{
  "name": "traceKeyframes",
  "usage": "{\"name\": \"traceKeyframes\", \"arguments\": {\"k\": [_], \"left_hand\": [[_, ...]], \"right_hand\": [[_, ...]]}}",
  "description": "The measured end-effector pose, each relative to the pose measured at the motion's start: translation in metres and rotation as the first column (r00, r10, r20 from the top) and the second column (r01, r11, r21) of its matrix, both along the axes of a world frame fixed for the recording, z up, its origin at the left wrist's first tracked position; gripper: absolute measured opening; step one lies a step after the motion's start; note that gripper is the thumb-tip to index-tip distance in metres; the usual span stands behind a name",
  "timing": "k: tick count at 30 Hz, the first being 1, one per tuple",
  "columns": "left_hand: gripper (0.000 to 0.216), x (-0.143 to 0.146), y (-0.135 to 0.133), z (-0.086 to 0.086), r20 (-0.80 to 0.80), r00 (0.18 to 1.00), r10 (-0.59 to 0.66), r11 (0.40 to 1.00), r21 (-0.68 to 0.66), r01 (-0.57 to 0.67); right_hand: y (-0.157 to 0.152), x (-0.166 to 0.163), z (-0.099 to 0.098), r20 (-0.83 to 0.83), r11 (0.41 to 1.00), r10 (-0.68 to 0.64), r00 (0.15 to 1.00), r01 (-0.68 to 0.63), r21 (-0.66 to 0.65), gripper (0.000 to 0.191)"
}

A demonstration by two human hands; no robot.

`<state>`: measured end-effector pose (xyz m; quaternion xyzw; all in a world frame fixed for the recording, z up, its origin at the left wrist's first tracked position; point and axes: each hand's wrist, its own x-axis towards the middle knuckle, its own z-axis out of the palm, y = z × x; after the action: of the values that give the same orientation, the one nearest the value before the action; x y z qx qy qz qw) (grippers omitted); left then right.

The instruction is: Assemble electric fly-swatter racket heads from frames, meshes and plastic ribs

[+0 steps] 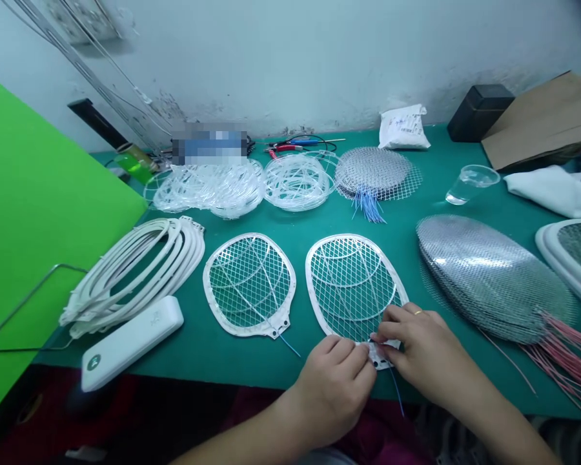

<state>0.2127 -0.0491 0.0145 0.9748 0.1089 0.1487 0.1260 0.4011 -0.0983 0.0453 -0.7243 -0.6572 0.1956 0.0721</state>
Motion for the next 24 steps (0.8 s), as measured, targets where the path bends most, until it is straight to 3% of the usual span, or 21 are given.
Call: {"name": "traceKeyframes", "arguments": {"k": [5, 8, 12, 17, 24], "left_hand": [[0.015, -0.003, 0.002, 0.003, -0.011, 1.000, -0.028, 0.999, 0.047, 0.029], [0.018, -0.006, 0.005, 0.003, 0.029, 0.998, -0.050, 0.995, 0.091, 0.047], [0.016, -0.006, 0.005, -0.004, 0.074, 0.997, -0.012, 0.994, 0.112, 0.004], [0.015, -0.005, 0.002, -0.021, 0.160, 0.987, -0.007, 0.990, 0.139, -0.015], [0.006, 0.004, 0.007, -0.036, 0.348, 0.938, -0.015, 0.980, 0.192, -0.055]], "right_hand": [[0.012, 0.004, 0.014, 0.019, 0.995, 0.088, 0.996, -0.087, -0.047, 0.014], [0.039, 0.015, 0.017, 0.077, 0.989, 0.119, 0.990, -0.125, 0.077, 0.019], [0.093, 0.020, -0.003, 0.309, 0.928, 0.064, 0.949, -0.170, 0.331, 0.036], [0.124, 0.011, -0.038, 0.340, 0.900, 0.108, 0.934, -0.237, 0.366, 0.052], [0.129, 0.002, -0.038, 0.357, 0.906, 0.063, 0.932, -0.204, 0.370, 0.044]]}}
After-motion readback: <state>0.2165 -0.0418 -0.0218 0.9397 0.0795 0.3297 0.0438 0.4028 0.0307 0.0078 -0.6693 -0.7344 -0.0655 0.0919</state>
